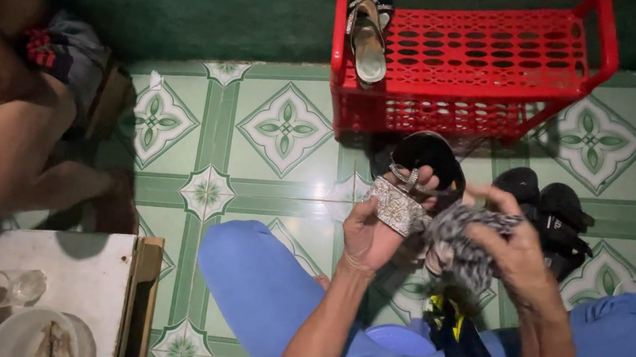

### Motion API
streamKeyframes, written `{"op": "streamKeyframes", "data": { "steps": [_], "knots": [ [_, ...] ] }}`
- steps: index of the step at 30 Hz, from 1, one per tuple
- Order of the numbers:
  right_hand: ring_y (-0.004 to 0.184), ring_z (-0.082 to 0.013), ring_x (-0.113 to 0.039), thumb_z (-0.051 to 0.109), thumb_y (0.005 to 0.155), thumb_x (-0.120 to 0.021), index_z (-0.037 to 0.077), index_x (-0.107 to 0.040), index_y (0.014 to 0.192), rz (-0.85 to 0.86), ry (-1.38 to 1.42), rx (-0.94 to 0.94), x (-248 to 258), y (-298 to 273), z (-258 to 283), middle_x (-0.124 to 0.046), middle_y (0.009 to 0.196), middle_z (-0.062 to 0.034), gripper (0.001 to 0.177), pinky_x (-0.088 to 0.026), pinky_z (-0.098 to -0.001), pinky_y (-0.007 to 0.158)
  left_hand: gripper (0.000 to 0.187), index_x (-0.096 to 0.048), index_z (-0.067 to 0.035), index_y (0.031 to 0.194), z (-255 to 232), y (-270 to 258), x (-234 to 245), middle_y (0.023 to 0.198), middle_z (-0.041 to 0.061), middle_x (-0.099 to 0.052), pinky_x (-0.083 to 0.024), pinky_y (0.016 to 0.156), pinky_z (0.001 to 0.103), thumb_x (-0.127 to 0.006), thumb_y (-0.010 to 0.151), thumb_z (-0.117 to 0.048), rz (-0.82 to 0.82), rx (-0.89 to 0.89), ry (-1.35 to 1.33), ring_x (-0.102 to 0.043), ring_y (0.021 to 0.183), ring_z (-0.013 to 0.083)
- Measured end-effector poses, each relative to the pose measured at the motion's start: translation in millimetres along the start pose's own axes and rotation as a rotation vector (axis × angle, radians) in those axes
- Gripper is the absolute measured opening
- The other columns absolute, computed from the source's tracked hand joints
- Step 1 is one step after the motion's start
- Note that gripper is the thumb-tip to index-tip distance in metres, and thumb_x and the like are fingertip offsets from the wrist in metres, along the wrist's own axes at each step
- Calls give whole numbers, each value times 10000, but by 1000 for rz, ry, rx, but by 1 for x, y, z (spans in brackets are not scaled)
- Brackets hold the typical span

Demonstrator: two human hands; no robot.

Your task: Cleaning various shoes with a cloth and organizing them on a red plastic rack

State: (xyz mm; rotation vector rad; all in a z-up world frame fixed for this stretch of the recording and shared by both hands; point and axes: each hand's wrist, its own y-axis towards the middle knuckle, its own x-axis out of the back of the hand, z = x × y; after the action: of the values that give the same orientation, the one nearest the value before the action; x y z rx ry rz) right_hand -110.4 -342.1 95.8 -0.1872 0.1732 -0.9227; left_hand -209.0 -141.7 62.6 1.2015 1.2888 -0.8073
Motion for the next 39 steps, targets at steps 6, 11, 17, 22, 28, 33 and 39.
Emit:
{"op": "streamKeyframes", "data": {
  "steps": [6, 11, 17, 22, 28, 33, 39],
  "knots": [
    [1362, -279, -494, -96, 808, -623, -11, -569, 1371, -181, -580, 542, -41, 13, 50, -472, 1471, -190, 572, -460, -376, 1092, 565, -459, -12, 1502, 10, -9, 25, 1471, 203, -552, -434, 1148, 436, -633, 984, -154, -154, 89, 172, -549, 1340, 327],
    [1364, -438, -473, -116, 618, -594, -42, -537, 1395, -15, -994, 800, -59, 27, 56, -485, 1498, -218, 782, -401, -474, 1152, 436, -521, -34, 1383, 10, -16, 47, 1299, 126, -628, -524, 1040, 400, -624, 961, -70, -288, 69, 279, -636, 1180, 249],
    [1203, -369, -547, 70, 667, -678, 56, -616, 1332, -21, -1212, 860, -58, 37, 40, -584, 1396, -103, 667, -481, -450, 1050, 253, -634, -7, 1209, 26, -26, 99, 1107, 56, -691, -545, 920, 329, -694, 965, -44, -385, -10, 619, -658, 997, 157],
    [1083, -327, -582, 92, 678, -663, 87, -683, 1221, 171, -1478, 898, -59, 56, 31, -642, 1289, -71, 543, -510, -402, 915, 212, -676, 1, 1134, 37, -30, 121, 1045, 27, -688, -552, 809, 296, -723, 932, -42, -488, -2, 802, -640, 905, 123],
    [1087, -294, -579, 150, 829, -610, 92, -686, 1210, 89, -1449, 987, -53, 62, 8, -642, 1262, -66, 392, -495, -410, 870, 235, -661, -18, 1098, 13, -18, 92, 1021, 65, -713, -590, 815, 348, -720, 871, -10, -611, -90, 525, -696, 895, 176],
    [1103, -370, -583, 50, 550, -745, 69, -690, 1199, -100, -1319, 801, -70, 41, -15, -620, 1204, -125, 651, -485, -495, 926, 220, -647, 10, 1162, 4, -18, 114, 1057, 149, -721, -588, 858, 393, -661, 943, -14, -566, -83, 296, -710, 946, 260],
    [1151, -402, -570, -38, 646, -754, 41, -656, 1226, -25, -1087, 642, -61, 42, -58, -597, 1213, -188, 593, -487, -455, 971, 304, -650, -7, 1243, 5, -21, 108, 1137, 114, -739, -581, 881, 376, -655, 958, -114, -627, -62, 207, -704, 1015, 235]
  ]
}}
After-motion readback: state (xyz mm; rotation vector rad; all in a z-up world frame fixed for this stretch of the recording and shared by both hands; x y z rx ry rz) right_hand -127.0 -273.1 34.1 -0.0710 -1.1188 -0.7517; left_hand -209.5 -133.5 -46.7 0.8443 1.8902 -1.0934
